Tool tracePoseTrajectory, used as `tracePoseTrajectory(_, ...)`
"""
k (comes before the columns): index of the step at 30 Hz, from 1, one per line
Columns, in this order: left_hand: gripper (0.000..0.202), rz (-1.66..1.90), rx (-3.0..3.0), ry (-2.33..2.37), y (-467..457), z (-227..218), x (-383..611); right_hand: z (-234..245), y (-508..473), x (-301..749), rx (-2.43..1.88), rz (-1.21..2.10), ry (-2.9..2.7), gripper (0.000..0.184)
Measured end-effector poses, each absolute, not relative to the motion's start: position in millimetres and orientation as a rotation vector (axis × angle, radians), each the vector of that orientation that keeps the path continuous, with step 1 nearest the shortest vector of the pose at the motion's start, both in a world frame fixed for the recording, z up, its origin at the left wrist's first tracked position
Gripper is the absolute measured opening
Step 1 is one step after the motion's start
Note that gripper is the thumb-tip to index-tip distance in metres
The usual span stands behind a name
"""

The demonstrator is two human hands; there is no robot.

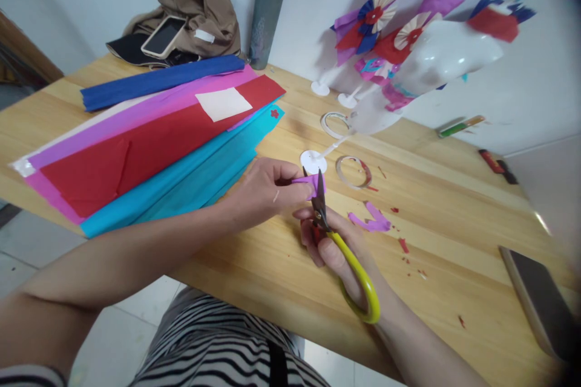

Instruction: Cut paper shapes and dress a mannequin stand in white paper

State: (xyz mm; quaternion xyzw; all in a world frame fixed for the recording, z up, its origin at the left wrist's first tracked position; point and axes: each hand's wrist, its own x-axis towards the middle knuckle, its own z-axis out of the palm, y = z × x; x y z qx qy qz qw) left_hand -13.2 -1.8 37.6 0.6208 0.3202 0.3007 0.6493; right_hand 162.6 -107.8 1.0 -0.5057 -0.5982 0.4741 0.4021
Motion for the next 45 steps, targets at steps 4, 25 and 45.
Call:
tracePoseTrajectory(4,0.036,0.684,1.420,0.746,-0.3,31.9,-12.1,-0.2,-108.2,163.1,-1.323,1.177,-1.509,0.055)
tracePoseTrajectory(25,0.037,0.730,1.481,0.783,2.2,29.1,-8.6,3.2,-105.7,158.1,-1.378,1.168,-1.435,0.057)
tracePoseTrajectory(45,0.040,0.730,1.470,0.742,3.2,27.9,-9.7,-2.6,-105.0,161.4,-1.363,1.135,-1.431,0.058)
